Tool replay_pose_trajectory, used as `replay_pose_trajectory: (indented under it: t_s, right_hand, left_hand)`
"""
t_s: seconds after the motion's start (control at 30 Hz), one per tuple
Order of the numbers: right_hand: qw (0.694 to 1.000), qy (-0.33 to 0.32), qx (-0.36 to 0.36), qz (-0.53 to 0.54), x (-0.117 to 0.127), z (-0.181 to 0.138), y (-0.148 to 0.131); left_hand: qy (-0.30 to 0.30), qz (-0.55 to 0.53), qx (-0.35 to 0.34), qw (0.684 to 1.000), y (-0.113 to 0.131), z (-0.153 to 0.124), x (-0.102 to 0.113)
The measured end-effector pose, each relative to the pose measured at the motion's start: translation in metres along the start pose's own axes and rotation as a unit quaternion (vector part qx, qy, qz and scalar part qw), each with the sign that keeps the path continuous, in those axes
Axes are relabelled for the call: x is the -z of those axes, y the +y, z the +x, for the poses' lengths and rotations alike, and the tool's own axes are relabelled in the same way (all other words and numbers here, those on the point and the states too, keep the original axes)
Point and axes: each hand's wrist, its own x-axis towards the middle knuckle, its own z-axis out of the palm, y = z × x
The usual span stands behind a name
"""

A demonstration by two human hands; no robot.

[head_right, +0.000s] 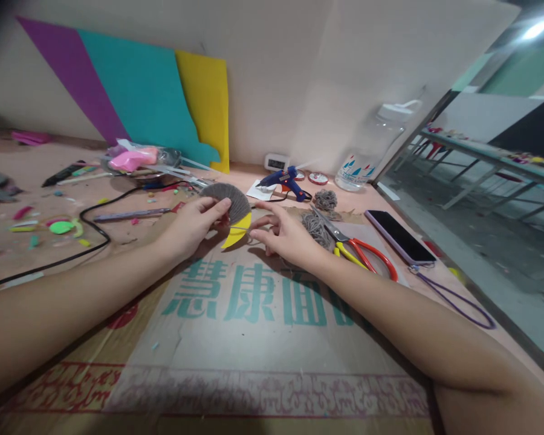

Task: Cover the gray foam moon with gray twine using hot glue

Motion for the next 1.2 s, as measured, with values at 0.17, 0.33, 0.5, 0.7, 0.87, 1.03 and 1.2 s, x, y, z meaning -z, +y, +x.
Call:
replay_pose_trajectory:
  t_s: [0.17, 0.33, 0.5, 0.7, 0.87, 1.03, 1.2]
  right_hand:
    - [0.992, -0.008, 0.034, -0.124, -0.001, -0.001, -0.001]
    - [0.959, -0.012, 0.079, -0.271, 0.0, -0.003, -0.004]
    - [0.94, -0.023, 0.143, -0.308, 0.002, -0.003, 0.004]
    - [0.967, 0.041, 0.11, -0.228, 0.005, 0.0, 0.004]
    - [0.992, 0.067, 0.023, -0.105, 0.007, 0.002, 0.005]
    - [0.997, 0.073, 0.026, -0.027, 0.005, -0.002, -0.007]
    - [0.998, 0.025, 0.026, 0.059, 0.001, -0.006, -0.011]
  left_hand:
    - [0.002, 0.029, -0.013, 0.999, 0.0, 0.0, 0.001]
    - [-0.002, 0.024, -0.014, 1.0, -0.003, 0.001, 0.0]
    - [0.006, 0.057, -0.043, 0.997, -0.008, 0.004, 0.001]
    - [0.001, 0.074, -0.045, 0.996, -0.005, 0.003, 0.0]
    - [0.009, 0.067, -0.042, 0.997, -0.007, 0.004, -0.001]
    - [0.02, 0.069, -0.054, 0.996, -0.011, 0.005, -0.001]
    - [0.008, 0.079, -0.054, 0.995, -0.007, 0.004, -0.001]
